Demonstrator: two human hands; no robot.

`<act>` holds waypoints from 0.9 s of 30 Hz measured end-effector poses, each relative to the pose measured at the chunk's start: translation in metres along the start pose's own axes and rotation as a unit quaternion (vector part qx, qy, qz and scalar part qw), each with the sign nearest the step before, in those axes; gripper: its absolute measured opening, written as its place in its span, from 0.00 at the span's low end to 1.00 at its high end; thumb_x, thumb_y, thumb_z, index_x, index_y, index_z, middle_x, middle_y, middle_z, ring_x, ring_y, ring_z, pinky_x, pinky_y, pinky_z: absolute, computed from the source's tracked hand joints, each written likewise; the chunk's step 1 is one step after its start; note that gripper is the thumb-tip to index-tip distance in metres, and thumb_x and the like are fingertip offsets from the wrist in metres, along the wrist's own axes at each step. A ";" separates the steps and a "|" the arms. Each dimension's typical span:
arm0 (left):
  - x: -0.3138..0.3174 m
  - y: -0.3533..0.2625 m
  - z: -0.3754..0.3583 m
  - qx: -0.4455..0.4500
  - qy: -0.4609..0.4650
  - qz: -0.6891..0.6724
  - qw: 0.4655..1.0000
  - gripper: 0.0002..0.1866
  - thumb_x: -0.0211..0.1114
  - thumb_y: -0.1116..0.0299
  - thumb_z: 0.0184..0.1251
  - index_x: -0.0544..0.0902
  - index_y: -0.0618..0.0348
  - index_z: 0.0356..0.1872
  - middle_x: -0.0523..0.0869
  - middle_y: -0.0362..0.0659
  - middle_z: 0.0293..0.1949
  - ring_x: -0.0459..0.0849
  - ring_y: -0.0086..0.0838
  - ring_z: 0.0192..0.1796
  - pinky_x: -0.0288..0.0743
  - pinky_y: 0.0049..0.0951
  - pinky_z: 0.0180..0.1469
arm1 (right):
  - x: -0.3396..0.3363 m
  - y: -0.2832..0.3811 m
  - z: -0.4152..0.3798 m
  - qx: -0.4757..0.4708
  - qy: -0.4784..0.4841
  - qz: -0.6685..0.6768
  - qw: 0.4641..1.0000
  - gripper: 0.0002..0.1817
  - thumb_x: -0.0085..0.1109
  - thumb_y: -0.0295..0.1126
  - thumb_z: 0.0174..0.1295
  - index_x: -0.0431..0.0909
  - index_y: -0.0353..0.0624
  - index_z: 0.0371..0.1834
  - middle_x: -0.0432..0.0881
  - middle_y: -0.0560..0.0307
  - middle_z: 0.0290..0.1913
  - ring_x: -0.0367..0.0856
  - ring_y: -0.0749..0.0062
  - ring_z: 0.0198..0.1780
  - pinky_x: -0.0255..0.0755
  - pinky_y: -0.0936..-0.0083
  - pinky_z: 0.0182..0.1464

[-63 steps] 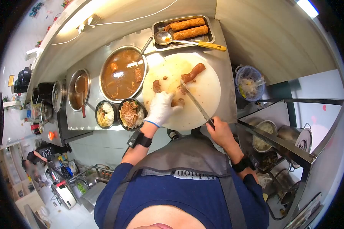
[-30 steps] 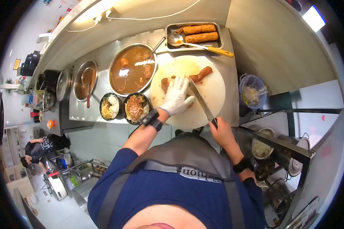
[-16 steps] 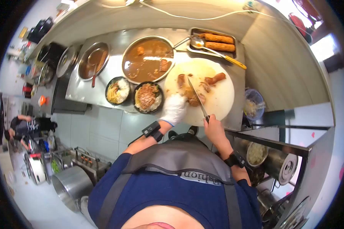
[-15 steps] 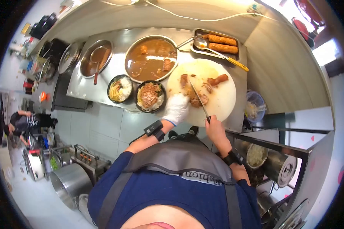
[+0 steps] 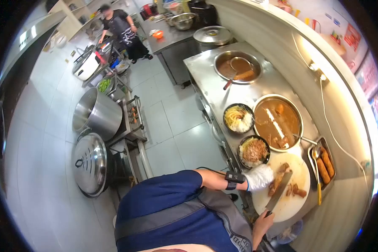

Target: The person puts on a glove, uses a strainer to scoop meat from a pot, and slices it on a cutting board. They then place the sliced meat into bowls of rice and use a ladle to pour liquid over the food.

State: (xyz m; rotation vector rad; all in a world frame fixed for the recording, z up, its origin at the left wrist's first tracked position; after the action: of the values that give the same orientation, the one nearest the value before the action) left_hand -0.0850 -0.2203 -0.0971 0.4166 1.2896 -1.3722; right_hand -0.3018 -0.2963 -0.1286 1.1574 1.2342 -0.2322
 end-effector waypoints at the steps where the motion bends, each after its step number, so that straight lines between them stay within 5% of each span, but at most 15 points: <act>1: -0.005 -0.001 0.001 -0.004 0.000 -0.016 1.000 0.07 0.62 0.70 0.46 0.83 0.64 0.19 0.82 0.54 0.21 0.84 0.47 0.28 0.78 0.42 0.33 | 0.004 -0.004 0.001 -0.006 -0.002 -0.004 1.000 0.13 0.54 0.34 0.70 0.73 0.31 0.41 0.80 0.31 0.35 0.80 0.34 0.40 0.72 0.52 0.40; 11: -0.012 -0.002 -0.003 0.019 -0.030 -0.074 0.997 0.09 0.63 0.69 0.45 0.85 0.65 0.21 0.83 0.56 0.22 0.84 0.51 0.28 0.78 0.45 0.33 | 0.005 0.009 -0.007 -0.032 0.017 -0.064 0.997 0.13 0.55 0.32 0.70 0.73 0.28 0.42 0.79 0.27 0.36 0.79 0.32 0.41 0.72 0.52 0.41; 14: -0.013 0.007 -0.007 0.025 -0.032 -0.094 0.995 0.09 0.63 0.68 0.46 0.85 0.64 0.21 0.83 0.56 0.22 0.84 0.52 0.27 0.78 0.45 0.31 | -0.011 0.013 -0.006 -0.011 -0.064 0.011 0.998 0.15 0.56 0.33 0.69 0.73 0.27 0.40 0.79 0.27 0.36 0.78 0.31 0.42 0.71 0.50 0.42; 17: -0.028 0.001 -0.011 0.016 -0.004 -0.101 0.995 0.08 0.64 0.69 0.47 0.84 0.64 0.21 0.84 0.55 0.24 0.85 0.51 0.30 0.79 0.43 0.34 | 0.003 -0.010 0.005 0.006 -0.026 -0.091 0.995 0.15 0.56 0.33 0.69 0.73 0.27 0.39 0.79 0.27 0.36 0.78 0.31 0.42 0.71 0.50 0.43; 27: 0.010 -0.004 -0.004 0.026 -0.031 -0.049 0.998 0.08 0.62 0.68 0.45 0.84 0.62 0.19 0.83 0.54 0.21 0.84 0.49 0.28 0.78 0.43 0.32 | -0.016 -0.023 0.013 0.000 -0.009 -0.084 0.996 0.14 0.54 0.33 0.69 0.74 0.28 0.42 0.80 0.29 0.39 0.79 0.32 0.43 0.72 0.51 0.45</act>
State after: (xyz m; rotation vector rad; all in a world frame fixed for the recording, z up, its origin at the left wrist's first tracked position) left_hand -0.0934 -0.2224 -0.1049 0.3471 1.2393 -1.4920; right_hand -0.3161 -0.3235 -0.1302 1.0499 1.3179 -0.3680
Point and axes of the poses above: each hand's wrist, its own z-axis towards the middle knuckle, its own x-axis out of the palm, y = z × x, the point moved 6 cm from there along z, towards the middle knuckle
